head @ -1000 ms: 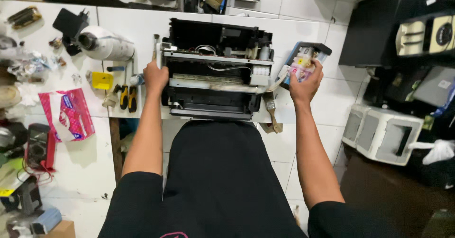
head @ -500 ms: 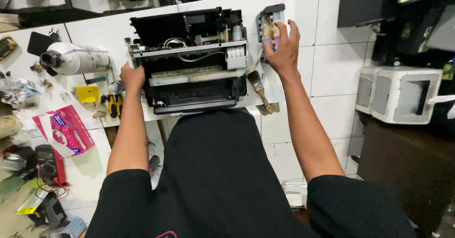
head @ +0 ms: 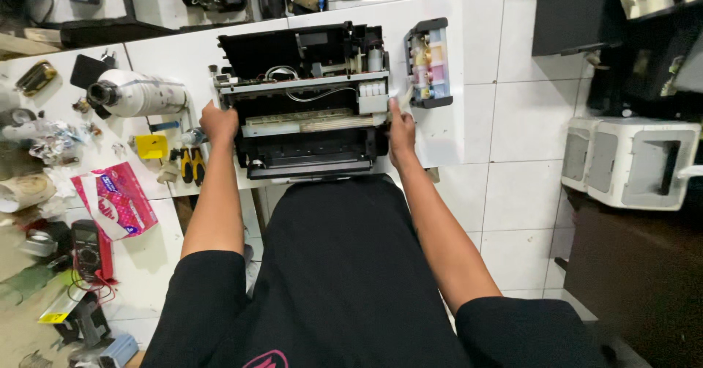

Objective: The person disassembles a printer on a workbench, removing the top cover and internal components. They use a screwdriver to loosen screws and detach parts, then lift and inspect the removed sections before placing them aside.

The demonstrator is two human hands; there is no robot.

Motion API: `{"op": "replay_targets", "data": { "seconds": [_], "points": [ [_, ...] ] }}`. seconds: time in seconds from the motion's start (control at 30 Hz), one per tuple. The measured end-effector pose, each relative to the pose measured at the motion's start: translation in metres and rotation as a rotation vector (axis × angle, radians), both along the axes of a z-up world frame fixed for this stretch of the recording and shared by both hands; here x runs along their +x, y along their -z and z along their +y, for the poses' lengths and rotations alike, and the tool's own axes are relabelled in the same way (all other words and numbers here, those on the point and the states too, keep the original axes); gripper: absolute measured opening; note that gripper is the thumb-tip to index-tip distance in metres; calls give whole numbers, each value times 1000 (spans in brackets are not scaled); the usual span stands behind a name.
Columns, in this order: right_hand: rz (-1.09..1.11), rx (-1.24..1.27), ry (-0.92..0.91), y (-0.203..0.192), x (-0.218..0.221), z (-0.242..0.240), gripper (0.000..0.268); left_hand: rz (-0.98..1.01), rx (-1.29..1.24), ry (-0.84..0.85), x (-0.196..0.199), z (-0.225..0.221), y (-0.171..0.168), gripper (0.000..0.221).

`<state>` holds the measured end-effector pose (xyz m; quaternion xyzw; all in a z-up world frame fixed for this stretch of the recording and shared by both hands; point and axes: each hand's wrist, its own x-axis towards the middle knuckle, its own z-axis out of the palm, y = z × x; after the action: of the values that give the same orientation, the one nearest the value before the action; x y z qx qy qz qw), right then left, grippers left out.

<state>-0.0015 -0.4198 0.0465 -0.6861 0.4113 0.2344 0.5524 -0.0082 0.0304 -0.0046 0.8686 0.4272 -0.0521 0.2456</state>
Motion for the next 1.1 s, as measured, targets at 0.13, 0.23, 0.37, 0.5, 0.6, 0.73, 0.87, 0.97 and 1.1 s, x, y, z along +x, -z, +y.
{"op": "replay_targets", "data": {
  "seconds": [0.13, 0.23, 0.37, 0.5, 0.6, 0.73, 0.87, 0.97, 1.1],
  "points": [
    [-13, 260, 143, -14, 16, -2, 98, 3, -28, -29, 3, -7, -12, 37],
    [15, 260, 109, -52, 20, -5, 97, 3, -59, -51, -1, -9, -11, 38],
    [-155, -284, -56, -54, 11, -40, 51, 1, -81, -32, 3, -11, -15, 41],
    [-637, -859, -143, -34, 25, -89, 46, 54, -25, 32, -5, -6, 10, 52],
    [-402, -635, -246, -6, 48, -98, 78, 119, 27, 98, 2, -72, -125, 99],
    [-156, -531, -288, -11, 69, -94, 79, -322, 197, 409, 37, -189, -191, 69],
    [-155, -396, -194, -20, 74, -88, 62, -319, 221, 971, 92, -274, -113, 28],
    [-157, -376, -226, -11, 77, -96, 62, -141, 243, 1145, 119, -301, -62, 16],
    [-123, -456, -385, 9, 85, -109, 64, -150, 232, 1266, 127, -304, -26, 23]
  ]
}}
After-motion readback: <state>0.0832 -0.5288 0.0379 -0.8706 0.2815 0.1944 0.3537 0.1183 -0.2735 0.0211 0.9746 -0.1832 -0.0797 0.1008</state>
